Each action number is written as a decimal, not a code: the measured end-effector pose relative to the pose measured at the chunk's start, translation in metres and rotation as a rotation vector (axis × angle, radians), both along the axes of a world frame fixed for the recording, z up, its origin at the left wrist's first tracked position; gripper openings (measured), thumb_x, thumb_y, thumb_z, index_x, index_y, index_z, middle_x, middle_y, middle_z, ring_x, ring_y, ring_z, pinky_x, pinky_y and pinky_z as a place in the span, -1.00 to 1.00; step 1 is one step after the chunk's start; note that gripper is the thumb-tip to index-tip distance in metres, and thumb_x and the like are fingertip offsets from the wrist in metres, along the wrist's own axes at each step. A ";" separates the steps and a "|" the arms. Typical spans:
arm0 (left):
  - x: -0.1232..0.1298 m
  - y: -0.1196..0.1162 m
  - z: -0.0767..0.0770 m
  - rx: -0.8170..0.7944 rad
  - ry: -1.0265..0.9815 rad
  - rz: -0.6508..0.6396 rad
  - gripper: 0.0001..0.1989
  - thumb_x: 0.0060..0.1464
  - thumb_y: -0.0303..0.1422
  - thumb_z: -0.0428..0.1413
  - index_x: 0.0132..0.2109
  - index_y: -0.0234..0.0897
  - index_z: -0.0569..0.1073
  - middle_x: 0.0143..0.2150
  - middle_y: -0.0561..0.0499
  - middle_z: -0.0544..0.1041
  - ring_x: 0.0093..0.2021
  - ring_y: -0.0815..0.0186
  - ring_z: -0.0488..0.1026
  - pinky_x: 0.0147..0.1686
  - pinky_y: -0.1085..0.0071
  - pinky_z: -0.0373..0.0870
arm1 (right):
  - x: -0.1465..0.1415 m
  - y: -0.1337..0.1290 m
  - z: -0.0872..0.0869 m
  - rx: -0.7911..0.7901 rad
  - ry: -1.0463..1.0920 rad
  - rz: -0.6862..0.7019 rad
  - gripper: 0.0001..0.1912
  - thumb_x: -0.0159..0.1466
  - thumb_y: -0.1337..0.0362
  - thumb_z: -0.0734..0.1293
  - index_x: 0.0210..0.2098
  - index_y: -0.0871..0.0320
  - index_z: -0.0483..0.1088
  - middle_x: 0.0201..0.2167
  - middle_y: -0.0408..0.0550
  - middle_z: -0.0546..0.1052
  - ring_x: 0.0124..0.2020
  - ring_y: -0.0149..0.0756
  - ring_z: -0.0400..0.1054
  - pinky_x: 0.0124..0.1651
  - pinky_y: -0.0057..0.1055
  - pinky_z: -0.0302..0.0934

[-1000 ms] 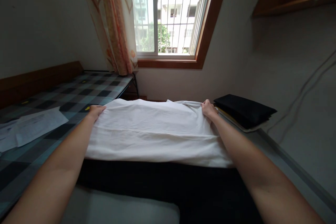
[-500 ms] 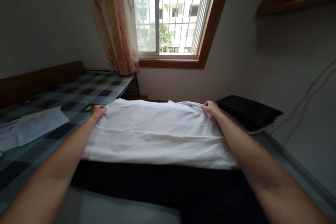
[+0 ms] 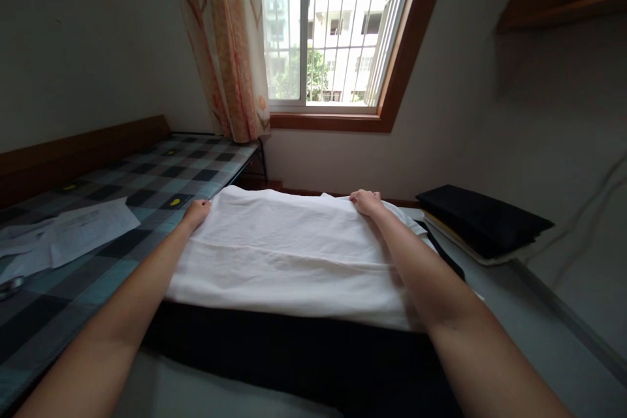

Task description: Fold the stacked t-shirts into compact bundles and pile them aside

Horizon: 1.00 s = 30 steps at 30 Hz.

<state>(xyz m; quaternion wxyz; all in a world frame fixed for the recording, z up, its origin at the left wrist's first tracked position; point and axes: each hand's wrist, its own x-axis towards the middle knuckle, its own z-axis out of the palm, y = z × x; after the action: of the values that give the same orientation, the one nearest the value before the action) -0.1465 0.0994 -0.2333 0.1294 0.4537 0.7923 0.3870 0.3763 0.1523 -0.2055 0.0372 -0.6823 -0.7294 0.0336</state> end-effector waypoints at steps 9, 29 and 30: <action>-0.003 0.003 -0.003 -0.036 -0.004 -0.040 -0.90 -0.16 -0.32 0.10 -0.47 -0.25 0.47 -0.49 -0.04 0.53 -0.21 0.07 0.47 -0.23 0.37 0.38 | -0.005 0.008 0.004 0.172 0.121 -0.164 -0.58 0.27 0.45 0.13 -0.08 0.06 0.54 0.11 0.04 0.41 0.06 -0.06 0.25 0.11 -0.15 0.04; -0.011 0.009 -0.011 -0.030 0.043 -0.065 -0.88 -0.11 -0.31 0.06 -0.50 -0.23 0.43 -0.42 -0.09 0.55 -0.21 0.08 0.49 -0.23 0.38 0.36 | -0.009 -0.017 0.037 0.576 0.106 -0.145 -0.51 0.34 0.44 0.01 0.12 0.10 0.38 0.17 0.08 0.30 0.16 -0.06 0.09 0.17 -0.18 -0.03; -0.011 0.010 -0.011 -0.033 0.047 -0.066 -0.88 -0.11 -0.31 0.06 -0.49 -0.23 0.44 -0.43 -0.09 0.55 -0.19 0.07 0.49 -0.22 0.37 0.36 | -0.003 -0.015 0.044 0.577 0.123 -0.203 -0.52 0.36 0.41 0.00 0.13 0.09 0.37 0.18 0.10 0.29 0.15 -0.05 0.10 0.16 -0.18 -0.01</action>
<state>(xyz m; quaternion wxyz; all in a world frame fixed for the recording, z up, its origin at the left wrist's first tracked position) -0.1578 0.1090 -0.2441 0.1309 0.4863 0.7860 0.3586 0.3732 0.1372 -0.1615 0.2764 -0.7096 -0.6334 -0.1375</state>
